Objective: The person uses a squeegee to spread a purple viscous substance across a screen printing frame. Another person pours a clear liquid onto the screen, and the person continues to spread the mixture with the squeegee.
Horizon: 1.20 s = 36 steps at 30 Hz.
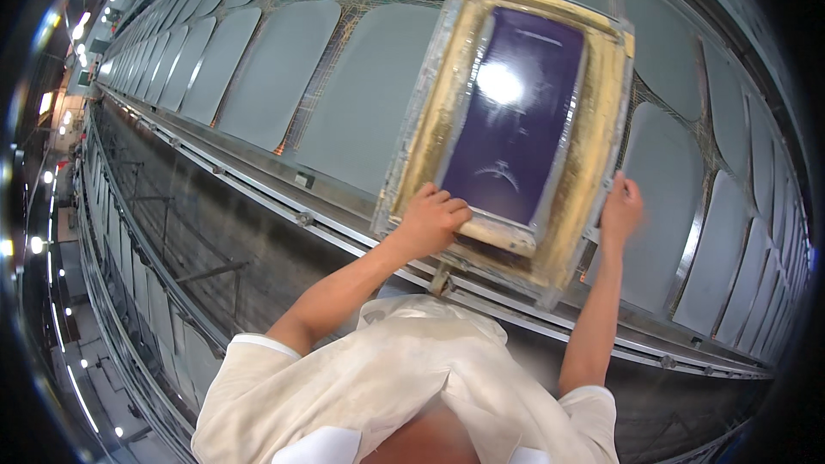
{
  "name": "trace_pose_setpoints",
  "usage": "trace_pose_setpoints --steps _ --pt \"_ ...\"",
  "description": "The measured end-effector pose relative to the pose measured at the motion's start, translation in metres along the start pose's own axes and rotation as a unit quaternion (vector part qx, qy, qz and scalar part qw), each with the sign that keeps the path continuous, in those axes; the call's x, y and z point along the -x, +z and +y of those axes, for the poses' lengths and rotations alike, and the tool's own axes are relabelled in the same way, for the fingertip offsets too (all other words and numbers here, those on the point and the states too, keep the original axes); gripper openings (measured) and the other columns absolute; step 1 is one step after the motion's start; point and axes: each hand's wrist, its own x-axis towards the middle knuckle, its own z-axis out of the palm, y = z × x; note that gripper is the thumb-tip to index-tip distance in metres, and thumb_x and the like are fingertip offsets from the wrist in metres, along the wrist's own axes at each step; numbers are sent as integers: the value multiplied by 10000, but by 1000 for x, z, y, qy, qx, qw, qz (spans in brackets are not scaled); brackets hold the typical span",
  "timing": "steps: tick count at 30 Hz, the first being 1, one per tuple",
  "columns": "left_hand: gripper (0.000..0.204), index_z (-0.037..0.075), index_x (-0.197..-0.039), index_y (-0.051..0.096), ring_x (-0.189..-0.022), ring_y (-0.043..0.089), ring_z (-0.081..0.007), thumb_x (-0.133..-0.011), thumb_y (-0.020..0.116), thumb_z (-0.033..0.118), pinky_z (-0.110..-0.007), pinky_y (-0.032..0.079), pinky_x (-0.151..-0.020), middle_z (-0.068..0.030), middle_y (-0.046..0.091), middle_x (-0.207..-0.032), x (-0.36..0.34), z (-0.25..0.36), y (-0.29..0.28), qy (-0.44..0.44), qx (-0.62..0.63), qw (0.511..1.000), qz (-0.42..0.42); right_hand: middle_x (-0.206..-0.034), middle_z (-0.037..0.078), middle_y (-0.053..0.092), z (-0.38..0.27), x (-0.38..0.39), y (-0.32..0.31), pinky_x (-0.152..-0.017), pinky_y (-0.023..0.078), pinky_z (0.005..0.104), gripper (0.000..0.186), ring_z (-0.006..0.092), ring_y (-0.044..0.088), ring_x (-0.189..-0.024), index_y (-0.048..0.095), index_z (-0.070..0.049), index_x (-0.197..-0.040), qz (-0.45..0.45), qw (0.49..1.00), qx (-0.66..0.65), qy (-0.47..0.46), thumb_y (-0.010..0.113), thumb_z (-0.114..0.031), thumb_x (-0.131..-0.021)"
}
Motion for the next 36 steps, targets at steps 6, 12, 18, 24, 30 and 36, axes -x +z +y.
trace_pose_setpoints --steps 6,12,18,24,30,36 --pt "414 135 -1000 694 -904 638 -207 -599 784 80 -380 435 -837 12 708 -1015 77 -116 -63 -12 -65 998 15 -740 133 637 -49 67 156 -674 466 373 366 207 571 -681 696 -1 -921 27 995 -61 -77 668 -362 -972" --pt "376 123 -1005 672 -856 608 -202 -640 758 99 -381 425 -810 17 686 -1003 166 -205 -103 19 -88 996 10 -710 132 623 -113 115 238 -650 457 369 331 191 565 -655 693 -20 -918 26 997 -53 -46 668 -348 -950" --pt "474 107 -1054 676 -859 600 -216 -589 750 57 -384 433 -811 2 693 -1059 176 -240 -84 56 -77 995 23 -705 134 622 -123 119 249 -649 459 379 340 241 562 -641 689 -18 -917 24 999 -8 -30 660 -355 -950" --pt "378 104 -1046 679 -847 611 -211 -678 688 16 -387 422 -809 -1 697 -1024 75 -292 -68 89 -70 992 62 -730 181 634 -105 112 248 -661 463 416 357 320 571 -651 683 -25 -916 10 998 40 -51 645 -378 -959" --pt "386 147 -1026 682 -873 635 -220 -663 721 22 -397 422 -816 -3 707 -1020 -101 -390 -56 101 -84 986 98 -780 167 671 -174 86 211 -694 509 459 369 360 644 -754 741 -97 -982 -205 941 269 24 654 -454 -945" --pt "235 126 -934 760 -799 681 -327 -712 825 168 -451 484 -757 -88 735 -877 -244 -436 -81 74 -44 996 27 -1040 146 739 -261 -33 259 -909 515 459 550 310 686 -1021 702 -85 -1238 -102 934 116 -323 759 -479 -859"
